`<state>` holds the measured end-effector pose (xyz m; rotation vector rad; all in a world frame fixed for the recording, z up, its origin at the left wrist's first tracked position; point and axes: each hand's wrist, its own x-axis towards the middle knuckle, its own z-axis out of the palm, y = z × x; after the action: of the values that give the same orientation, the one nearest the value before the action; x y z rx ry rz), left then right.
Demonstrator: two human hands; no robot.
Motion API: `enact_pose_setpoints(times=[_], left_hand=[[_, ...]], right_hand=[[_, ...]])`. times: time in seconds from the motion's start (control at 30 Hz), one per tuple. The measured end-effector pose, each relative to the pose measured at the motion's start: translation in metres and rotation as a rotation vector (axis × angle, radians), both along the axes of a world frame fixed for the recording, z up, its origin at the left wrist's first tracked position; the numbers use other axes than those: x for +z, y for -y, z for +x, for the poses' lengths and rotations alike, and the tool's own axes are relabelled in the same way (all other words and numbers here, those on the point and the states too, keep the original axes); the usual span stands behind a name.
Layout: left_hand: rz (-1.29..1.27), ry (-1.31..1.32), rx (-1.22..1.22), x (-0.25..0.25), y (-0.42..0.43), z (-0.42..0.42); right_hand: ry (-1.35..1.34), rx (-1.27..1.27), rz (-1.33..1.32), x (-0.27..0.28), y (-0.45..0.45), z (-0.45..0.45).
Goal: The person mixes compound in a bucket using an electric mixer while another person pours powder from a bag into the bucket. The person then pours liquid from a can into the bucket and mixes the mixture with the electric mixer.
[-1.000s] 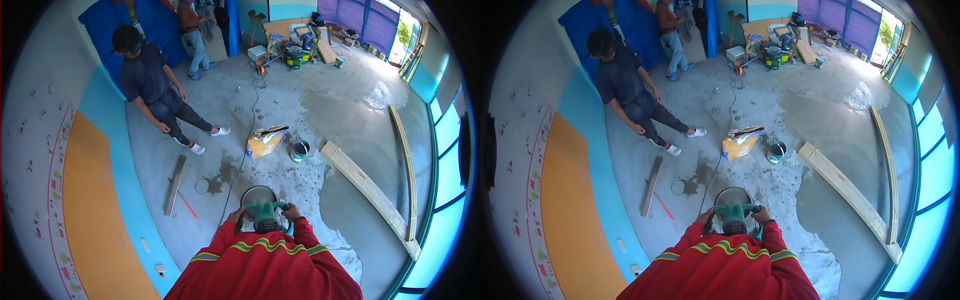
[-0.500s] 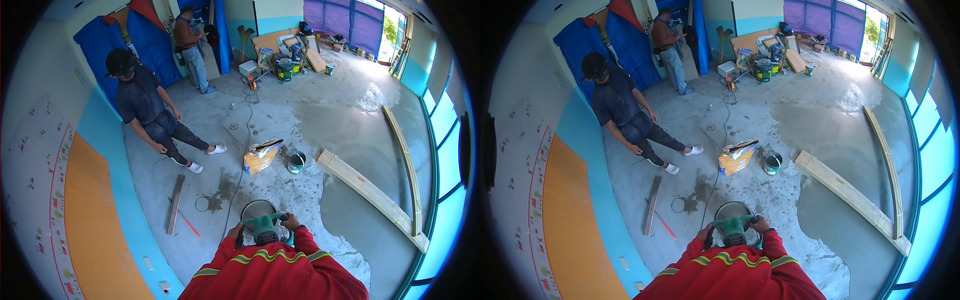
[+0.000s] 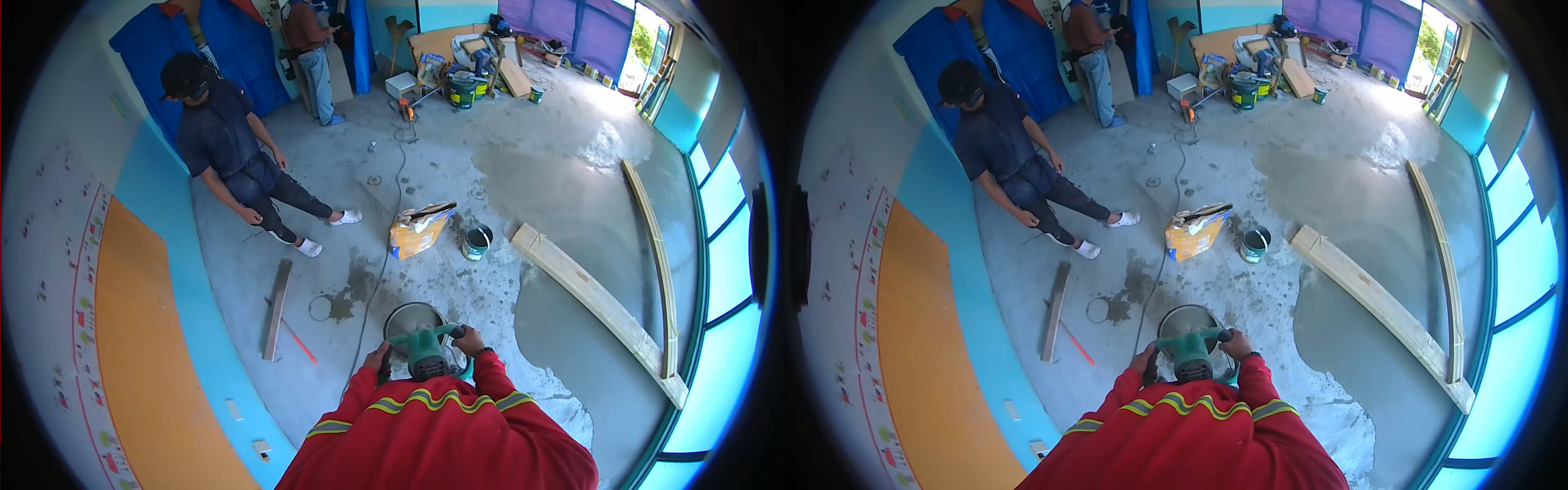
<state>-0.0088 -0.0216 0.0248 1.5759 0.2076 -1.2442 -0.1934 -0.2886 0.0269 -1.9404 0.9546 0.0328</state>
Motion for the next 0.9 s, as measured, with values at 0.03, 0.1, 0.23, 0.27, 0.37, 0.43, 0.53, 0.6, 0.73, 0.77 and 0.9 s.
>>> enact_pose_setpoints(times=[0.03, 0.1, 0.23, 0.27, 0.37, 0.43, 0.53, 0.6, 0.73, 0.77, 0.9], left_hand=[[0.014, 0.007, 0.003, 0.000, 0.000, -0.002], [0.040, 0.029, 0.008, -0.001, 0.000, 0.000], [0.011, -0.012, 0.056, 0.001, -0.001, -0.005], [-0.005, -0.022, 0.062, 0.001, -0.001, -0.005], [-0.024, 0.001, 0.067, 0.002, -0.001, -0.005], [-0.023, 0.007, 0.064, 0.005, 0.003, -0.006], [-0.018, -0.010, 0.047, 0.008, 0.006, -0.004], [-0.020, -0.008, 0.022, 0.001, 0.007, 0.000], [0.005, -0.006, -0.018, 0.001, 0.009, 0.004], [0.013, -0.007, -0.030, -0.007, 0.009, 0.008], [0.030, 0.025, -0.093, -0.032, 0.004, 0.015]], right_hand=[[-0.007, 0.006, -0.018, 0.001, 0.001, 0.000], [-0.012, 0.016, -0.055, 0.002, 0.001, 0.005], [0.010, 0.031, -0.071, 0.001, 0.004, 0.009], [0.014, 0.032, -0.068, 0.002, 0.005, 0.009], [0.017, 0.026, -0.060, -0.004, 0.003, 0.009], [0.002, 0.012, -0.065, -0.009, 0.005, 0.006], [-0.002, -0.008, 0.025, -0.013, 0.006, 0.001], [0.007, -0.026, 0.040, -0.012, 0.005, -0.004], [-0.016, -0.027, -0.007, -0.012, 0.002, -0.008], [-0.006, -0.019, -0.014, -0.014, 0.002, -0.007], [0.052, -0.051, 0.017, -0.009, -0.001, -0.007]])
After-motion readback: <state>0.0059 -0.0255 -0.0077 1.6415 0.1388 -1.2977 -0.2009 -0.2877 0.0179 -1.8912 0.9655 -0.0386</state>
